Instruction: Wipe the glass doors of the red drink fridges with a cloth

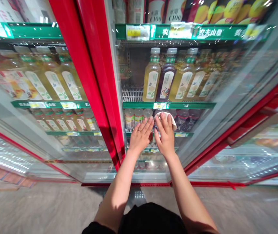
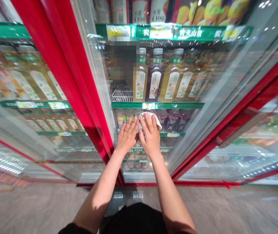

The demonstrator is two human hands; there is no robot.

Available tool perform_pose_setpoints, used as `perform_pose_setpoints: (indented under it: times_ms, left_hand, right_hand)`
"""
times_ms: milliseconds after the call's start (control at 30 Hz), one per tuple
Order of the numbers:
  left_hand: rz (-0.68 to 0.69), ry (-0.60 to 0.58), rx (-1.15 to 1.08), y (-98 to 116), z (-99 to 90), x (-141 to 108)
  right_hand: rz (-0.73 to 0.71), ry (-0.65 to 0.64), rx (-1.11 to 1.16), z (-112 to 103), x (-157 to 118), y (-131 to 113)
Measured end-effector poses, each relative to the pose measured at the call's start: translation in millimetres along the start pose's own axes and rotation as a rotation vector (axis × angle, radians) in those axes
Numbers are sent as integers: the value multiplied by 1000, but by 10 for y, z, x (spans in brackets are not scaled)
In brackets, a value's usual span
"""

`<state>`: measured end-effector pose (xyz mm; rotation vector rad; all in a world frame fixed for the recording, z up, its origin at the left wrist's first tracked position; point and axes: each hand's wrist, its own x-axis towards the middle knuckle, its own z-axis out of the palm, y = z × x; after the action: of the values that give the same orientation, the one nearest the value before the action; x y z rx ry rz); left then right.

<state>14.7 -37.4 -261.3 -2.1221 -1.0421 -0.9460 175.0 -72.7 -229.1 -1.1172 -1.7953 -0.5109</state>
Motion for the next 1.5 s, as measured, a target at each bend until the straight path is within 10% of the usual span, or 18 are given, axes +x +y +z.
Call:
perform_pose_setpoints:
  times_ms: [367,933,1233,1500]
  left_hand:
    - [-121,18,36,-231,-226,-190]
    - [-187,10,84,-360,-32,-394]
    - [-85,-20,17,-334,-483,-349]
    - [-160,161,70,-856,-669,-433]
  right_hand:
    - [45,19,-22,-116,134,95]
    - [2,-14,14,-3,70,-13]
    - [70,22,-32,94,28,-186]
    - [7,15,-20,322,202,-555]
